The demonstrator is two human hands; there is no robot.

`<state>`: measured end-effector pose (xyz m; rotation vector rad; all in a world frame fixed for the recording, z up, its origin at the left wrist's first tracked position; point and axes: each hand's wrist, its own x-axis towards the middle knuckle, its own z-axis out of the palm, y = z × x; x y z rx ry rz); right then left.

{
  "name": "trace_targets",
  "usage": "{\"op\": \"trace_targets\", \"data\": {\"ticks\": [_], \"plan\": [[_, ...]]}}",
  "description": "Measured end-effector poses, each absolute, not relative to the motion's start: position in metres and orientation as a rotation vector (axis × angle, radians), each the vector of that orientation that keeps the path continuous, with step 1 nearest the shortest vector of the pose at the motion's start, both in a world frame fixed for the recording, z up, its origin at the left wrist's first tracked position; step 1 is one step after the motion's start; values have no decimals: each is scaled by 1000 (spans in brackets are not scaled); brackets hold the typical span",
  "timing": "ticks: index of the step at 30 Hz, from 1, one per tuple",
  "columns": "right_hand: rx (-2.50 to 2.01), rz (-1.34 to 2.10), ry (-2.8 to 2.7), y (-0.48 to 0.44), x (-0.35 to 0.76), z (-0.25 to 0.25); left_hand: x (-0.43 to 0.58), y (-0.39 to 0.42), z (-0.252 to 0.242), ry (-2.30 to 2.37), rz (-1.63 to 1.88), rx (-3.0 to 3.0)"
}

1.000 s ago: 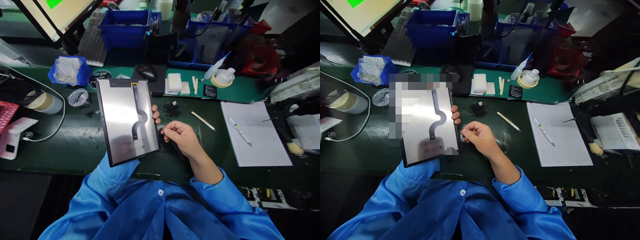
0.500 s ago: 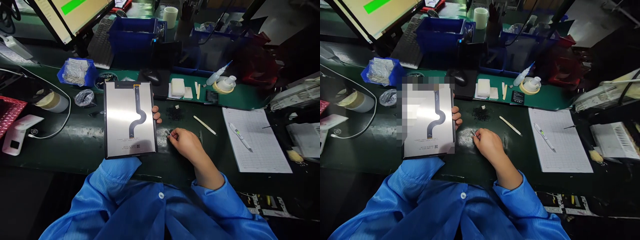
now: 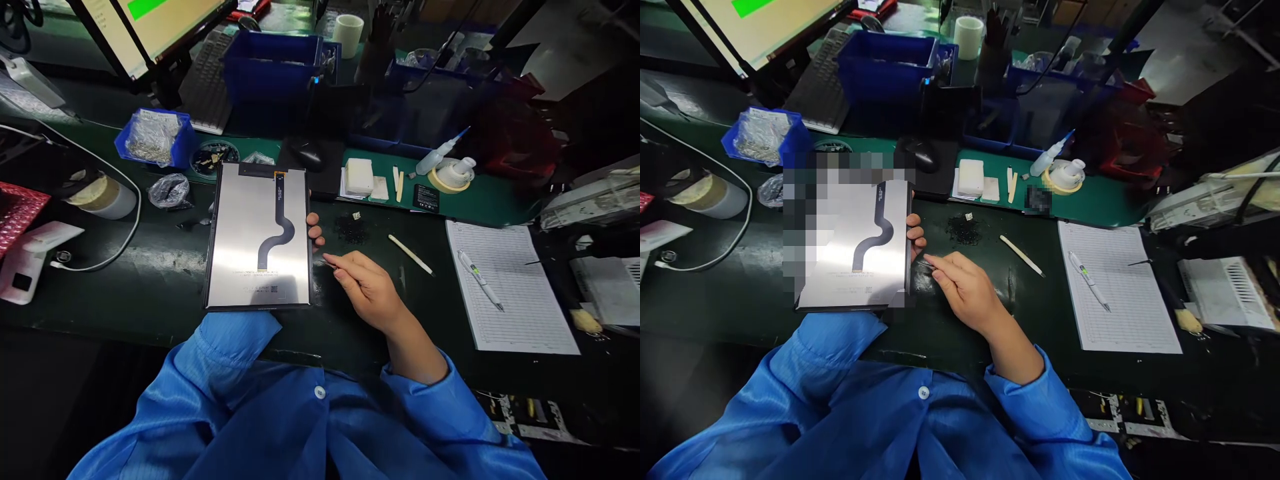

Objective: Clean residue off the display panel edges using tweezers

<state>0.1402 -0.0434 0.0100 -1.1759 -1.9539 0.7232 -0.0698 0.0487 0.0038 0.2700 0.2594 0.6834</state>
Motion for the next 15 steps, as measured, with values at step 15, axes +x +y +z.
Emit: {"op": "trace_targets", "data": {"ticks": [15], "plan": [[-1202,471,-2039,-40,139,11,-63,47,8,394,642,240]]}}
